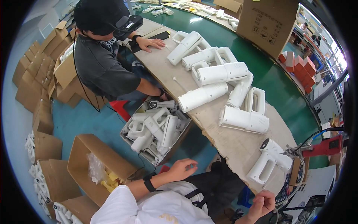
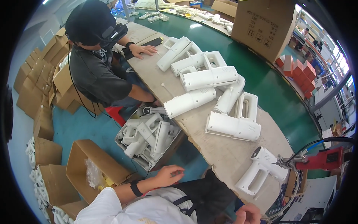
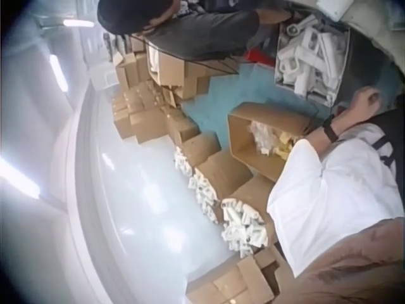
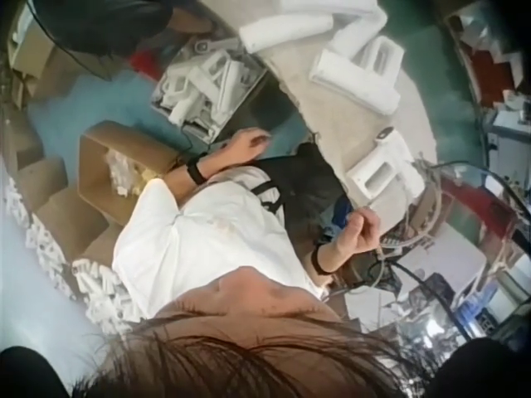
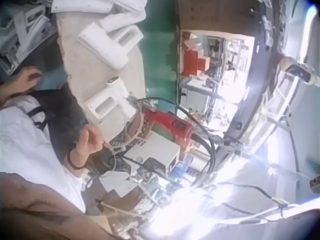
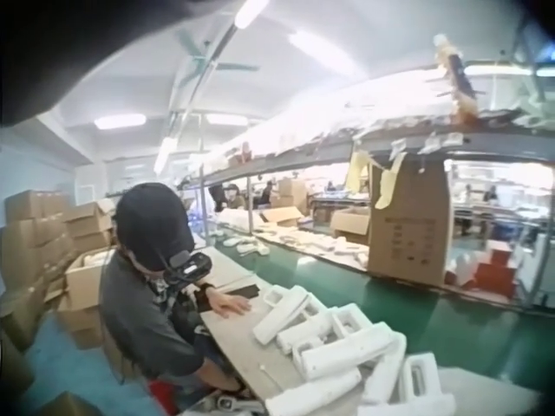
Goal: The person picks up a white plastic housing, aligns it with another part, and drives screws into it using a red power tool. They then set the housing aside, pick up a new housing from a box, and repeat the process.
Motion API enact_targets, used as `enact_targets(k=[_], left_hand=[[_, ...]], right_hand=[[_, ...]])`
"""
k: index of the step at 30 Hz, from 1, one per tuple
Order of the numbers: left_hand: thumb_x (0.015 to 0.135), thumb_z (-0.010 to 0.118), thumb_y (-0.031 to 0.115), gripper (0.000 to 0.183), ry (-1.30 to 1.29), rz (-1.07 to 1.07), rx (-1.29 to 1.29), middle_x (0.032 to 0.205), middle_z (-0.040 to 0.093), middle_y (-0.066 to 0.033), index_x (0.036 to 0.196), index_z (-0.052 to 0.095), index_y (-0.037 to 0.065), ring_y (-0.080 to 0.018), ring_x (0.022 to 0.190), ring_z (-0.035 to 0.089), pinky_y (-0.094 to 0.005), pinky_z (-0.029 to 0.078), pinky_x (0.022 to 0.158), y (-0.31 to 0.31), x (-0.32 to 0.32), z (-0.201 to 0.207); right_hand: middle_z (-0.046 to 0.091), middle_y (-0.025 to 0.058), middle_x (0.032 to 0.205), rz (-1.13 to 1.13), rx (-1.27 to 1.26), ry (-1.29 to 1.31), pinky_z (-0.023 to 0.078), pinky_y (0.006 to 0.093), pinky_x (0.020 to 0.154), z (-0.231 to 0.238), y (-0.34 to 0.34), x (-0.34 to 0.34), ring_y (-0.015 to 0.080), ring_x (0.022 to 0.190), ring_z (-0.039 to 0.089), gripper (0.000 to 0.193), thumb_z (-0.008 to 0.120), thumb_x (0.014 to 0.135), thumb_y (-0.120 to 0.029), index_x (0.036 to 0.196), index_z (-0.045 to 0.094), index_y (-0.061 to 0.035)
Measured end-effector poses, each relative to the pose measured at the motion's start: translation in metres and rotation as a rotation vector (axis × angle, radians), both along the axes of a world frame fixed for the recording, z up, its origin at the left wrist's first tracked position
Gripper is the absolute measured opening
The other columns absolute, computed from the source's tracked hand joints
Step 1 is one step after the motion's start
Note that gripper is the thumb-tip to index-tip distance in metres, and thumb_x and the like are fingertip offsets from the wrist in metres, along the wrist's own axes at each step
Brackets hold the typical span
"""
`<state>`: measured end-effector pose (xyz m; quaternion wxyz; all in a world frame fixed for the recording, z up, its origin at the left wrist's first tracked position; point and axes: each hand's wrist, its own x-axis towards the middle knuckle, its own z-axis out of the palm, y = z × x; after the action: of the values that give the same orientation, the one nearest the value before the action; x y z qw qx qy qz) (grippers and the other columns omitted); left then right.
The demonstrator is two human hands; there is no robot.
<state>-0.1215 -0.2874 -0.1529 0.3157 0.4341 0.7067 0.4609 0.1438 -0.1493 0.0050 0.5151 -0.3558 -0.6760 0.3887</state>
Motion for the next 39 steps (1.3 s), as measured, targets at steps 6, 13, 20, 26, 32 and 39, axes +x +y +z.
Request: enact_targets(k=[6,13,20,26,32,39], left_hand=[[0.082,0.068,0.012,0.024,-0.027,-0.014,0.069,0.088,0.066,-0.0088,0.104,0.065,0.002,-0.0169,0.075,0.065,-0.0279,0.051,0.067,0.007,-0.005,0.032],[0.082,0.069,0.014,0.025,-0.075,-0.061,0.110,0.090,0.066,-0.0072,0.105,0.065,0.004,-0.0159,0.072,0.062,-0.0276,0.051,0.065,0.019,-0.002,0.054],[0.081,0.071,0.025,0.050,-0.028,-0.296,0.086,0.098,0.063,-0.0061,0.123,0.054,0.006,-0.0188,0.068,0.059,-0.0317,0.050,0.064,0.100,0.042,0.097],[0.073,0.077,0.035,0.098,0.229,-0.300,-0.060,0.115,0.058,-0.0190,0.143,0.018,-0.001,-0.0320,0.097,0.062,-0.0386,0.049,0.083,0.177,0.102,0.090],[0.071,0.078,0.041,0.109,0.073,-0.447,-0.147,0.121,0.056,-0.0217,0.145,0.009,0.000,-0.0365,0.109,0.058,-0.0404,0.046,0.090,0.217,0.113,0.104],[0.071,0.078,0.025,0.107,-0.105,-0.368,0.018,0.114,0.061,-0.0206,0.146,0.007,0.000,-0.0290,0.101,0.063,-0.0359,0.050,0.084,0.232,0.125,0.073]], right_hand=[[0.051,0.0016,0.065,0.031,-0.144,0.008,0.032,0.0180,0.049,-0.007,0.004,-0.001,0.0071,0.052,0.045,0.031,0.069,0.085,-0.028,0.083,0.056,-0.0003],[0.053,0.0035,0.073,-0.190,0.077,-0.008,0.037,0.0215,0.059,-0.001,0.014,0.015,0.0101,0.064,0.049,0.025,0.065,0.086,-0.023,0.085,0.055,0.0008],[0.056,0.0115,0.113,-0.448,0.507,0.214,0.040,0.0343,0.096,0.098,0.104,-0.041,0.0201,0.103,0.056,0.037,0.063,0.086,-0.007,0.119,0.049,0.0023],[0.060,0.0044,0.076,-0.256,-0.001,0.300,0.042,0.0215,0.053,0.110,0.150,-0.039,0.0100,0.060,0.056,0.030,0.066,0.085,-0.005,0.112,0.054,-0.0015],[0.057,0.0036,0.065,-0.355,0.130,0.455,0.031,0.0204,0.039,0.144,0.116,-0.020,0.0072,0.045,0.048,0.018,0.063,0.085,-0.003,0.101,0.058,0.0027],[0.053,0.0032,0.057,-0.347,0.147,0.431,0.034,0.0206,0.038,0.137,0.094,-0.014,0.0077,0.043,0.049,0.010,0.061,0.084,0.001,0.093,0.056,0.0020]])
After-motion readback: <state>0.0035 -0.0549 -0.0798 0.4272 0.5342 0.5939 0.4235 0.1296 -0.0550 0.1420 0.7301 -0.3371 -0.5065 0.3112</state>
